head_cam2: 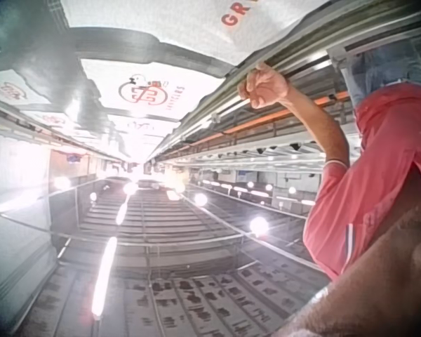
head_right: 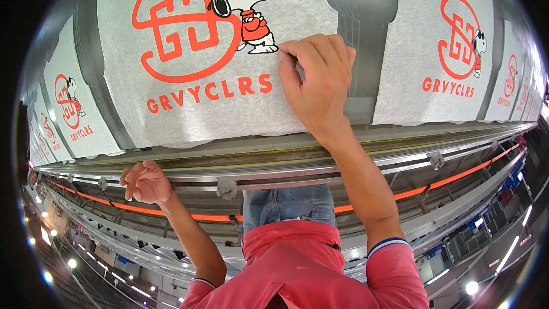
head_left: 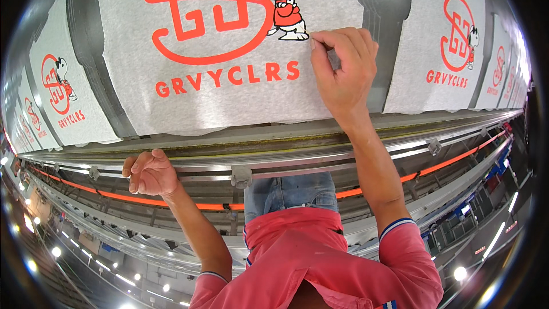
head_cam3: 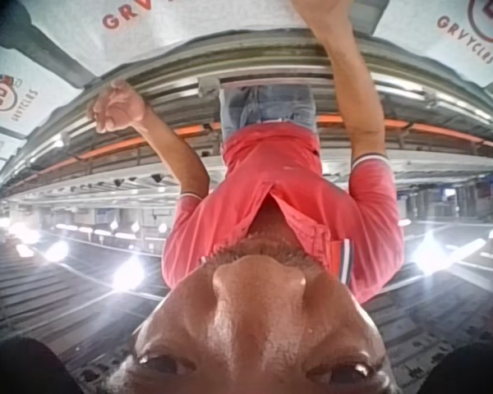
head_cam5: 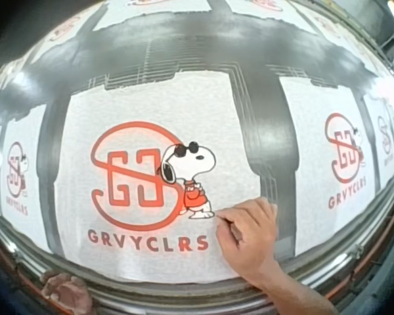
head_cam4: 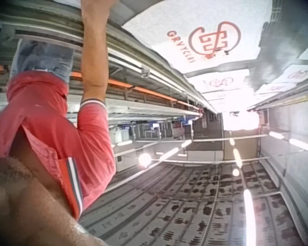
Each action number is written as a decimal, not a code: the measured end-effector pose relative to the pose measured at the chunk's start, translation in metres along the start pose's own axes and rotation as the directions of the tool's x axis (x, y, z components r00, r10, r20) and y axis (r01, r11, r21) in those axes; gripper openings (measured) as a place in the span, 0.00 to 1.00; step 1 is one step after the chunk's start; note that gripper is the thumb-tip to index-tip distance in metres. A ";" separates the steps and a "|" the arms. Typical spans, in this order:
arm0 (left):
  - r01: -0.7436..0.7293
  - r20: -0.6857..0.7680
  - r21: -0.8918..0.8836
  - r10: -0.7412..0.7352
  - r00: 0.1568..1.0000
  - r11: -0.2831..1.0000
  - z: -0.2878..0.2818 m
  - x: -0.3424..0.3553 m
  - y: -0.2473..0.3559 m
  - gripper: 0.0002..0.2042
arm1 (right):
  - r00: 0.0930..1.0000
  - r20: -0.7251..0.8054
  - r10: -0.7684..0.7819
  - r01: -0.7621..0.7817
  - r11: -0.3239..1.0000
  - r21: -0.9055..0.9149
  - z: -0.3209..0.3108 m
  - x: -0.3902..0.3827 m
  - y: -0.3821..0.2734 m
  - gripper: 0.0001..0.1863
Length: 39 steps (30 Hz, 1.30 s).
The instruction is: The person uses a small pointed tool to touch up and correct red ink details on a cartoon graphic printed on white t-shirts moving along a conveyor belt. The person repeatedly pokes at specific areas of the print, likely removing smudges or adding missing ink, while the shirts advance on the line.
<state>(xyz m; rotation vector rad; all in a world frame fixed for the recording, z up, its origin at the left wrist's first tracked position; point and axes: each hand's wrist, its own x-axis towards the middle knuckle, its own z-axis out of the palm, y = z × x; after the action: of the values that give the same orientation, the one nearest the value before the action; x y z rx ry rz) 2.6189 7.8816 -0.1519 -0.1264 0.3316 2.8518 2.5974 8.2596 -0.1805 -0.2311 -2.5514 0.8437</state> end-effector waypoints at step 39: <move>-0.008 -0.007 -0.057 0.008 1.000 0.998 0.002 0.001 -0.002 0.07 | 0.999 0.027 0.039 -0.040 0.998 0.047 0.001 0.002 -0.001 0.09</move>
<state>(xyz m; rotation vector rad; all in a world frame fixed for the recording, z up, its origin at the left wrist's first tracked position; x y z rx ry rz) 2.6181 7.8845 -0.1508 -0.1463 0.2524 2.8704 2.5950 8.2587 -0.1796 -0.2578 -2.5547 0.9268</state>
